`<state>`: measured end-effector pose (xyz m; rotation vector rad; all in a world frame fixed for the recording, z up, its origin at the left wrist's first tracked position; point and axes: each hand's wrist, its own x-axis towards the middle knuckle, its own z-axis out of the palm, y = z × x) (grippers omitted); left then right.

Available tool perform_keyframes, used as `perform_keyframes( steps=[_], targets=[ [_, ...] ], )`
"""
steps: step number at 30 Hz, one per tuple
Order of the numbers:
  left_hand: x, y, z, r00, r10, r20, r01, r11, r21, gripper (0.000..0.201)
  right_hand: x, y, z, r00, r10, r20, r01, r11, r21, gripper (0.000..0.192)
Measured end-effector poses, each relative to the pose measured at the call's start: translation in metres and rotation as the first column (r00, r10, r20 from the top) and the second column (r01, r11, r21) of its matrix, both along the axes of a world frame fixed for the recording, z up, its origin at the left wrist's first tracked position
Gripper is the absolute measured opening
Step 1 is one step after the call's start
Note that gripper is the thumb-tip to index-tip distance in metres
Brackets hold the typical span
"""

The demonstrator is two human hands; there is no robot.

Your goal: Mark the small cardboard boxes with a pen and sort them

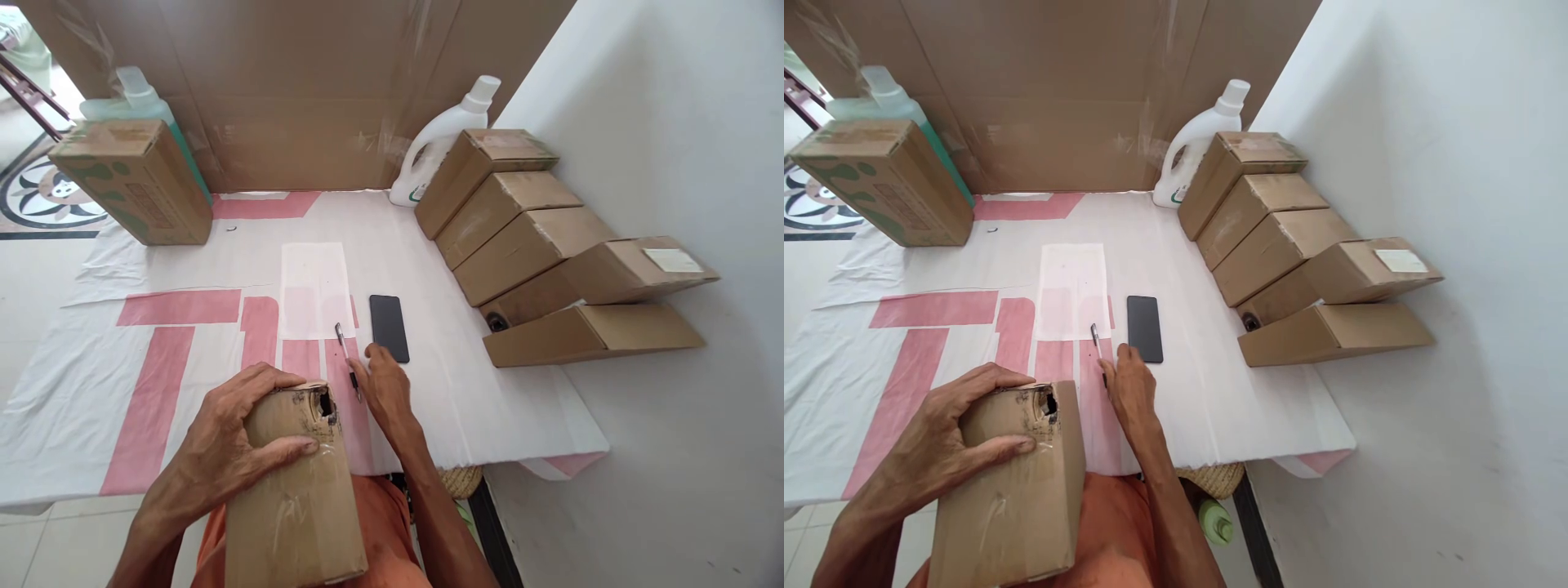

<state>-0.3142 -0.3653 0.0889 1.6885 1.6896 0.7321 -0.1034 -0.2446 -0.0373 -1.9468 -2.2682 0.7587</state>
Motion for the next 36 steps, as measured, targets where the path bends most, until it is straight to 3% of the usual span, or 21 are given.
perform_keyframes(
  steps=[5,10,13,16,19,21,24,26,28,31,32,36],
  targets=[
    [-0.001,0.0,-0.001,1.0,-0.004,0.009,0.004,1.0,0.0,0.038,0.025,0.026,-0.006,0.963,-0.267,-0.043,0.269,0.96,0.08,0.044],
    [-0.001,0.0,-0.001,1.0,0.008,0.016,-0.008,1.0,0.003,0.036,0.035,0.055,-0.021,0.893,-0.398,-0.212,0.39,0.917,-0.078,0.062],
    [-0.001,0.0,-0.002,0.999,0.017,0.032,-0.017,1.0,-0.013,0.038,0.036,0.061,-0.026,0.812,-0.447,-0.374,0.387,0.893,-0.227,0.054],
    [0.0,0.0,-0.002,0.999,0.022,0.039,-0.022,1.0,-0.023,0.038,0.036,0.048,-0.022,0.685,-0.47,-0.556,0.274,0.874,-0.401,0.043],
    [0.0,0.001,-0.001,0.998,0.018,0.053,-0.017,1.0,-0.021,0.037,0.037,0.017,-0.002,0.535,-0.489,-0.689,0.14,0.855,-0.499,0.049],
    [0.0,0.002,0.0,0.998,0.01,0.061,-0.009,1.0,-0.021,0.037,0.04,-0.007,0.022,0.401,-0.501,-0.767,0.055,0.849,-0.526,0.051],
    [0.002,0.004,0.0,0.999,0.001,0.051,0.0,1.0,-0.018,0.038,0.044,-0.035,0.068,0.125,-0.496,-0.86,-0.099,0.856,-0.508,0.044],
    [0.003,0.005,0.0,0.999,0.001,0.043,0.0,1.0,-0.018,0.038,0.044,-0.046,0.094,0.025,-0.483,-0.875,-0.231,0.849,-0.475,0.045],
    [0.004,0.005,0.001,0.999,0.004,0.042,-0.003,1.0,-0.021,0.037,0.043,-0.053,0.111,-0.006,-0.537,-0.844,-0.43,0.763,-0.483,0.043],
    [0.004,0.003,0.002,0.999,0.016,0.038,-0.015,1.0,-0.015,0.036,0.038,-0.065,0.122,0.013,-0.675,-0.737,-0.672,0.541,-0.507,0.052],
    [0.004,0.003,0.002,0.999,0.022,0.035,-0.022,1.0,-0.008,0.035,0.036,-0.069,0.123,-0.002,-0.71,-0.704,-0.705,0.501,-0.503,0.059],
    [0.001,0.0,0.002,0.999,0.038,0.03,-0.038,0.999,0.0,0.033,0.03,-0.085,0.13,-0.047,-0.804,-0.592,-0.74,0.426,-0.52,0.083]
  ],
)
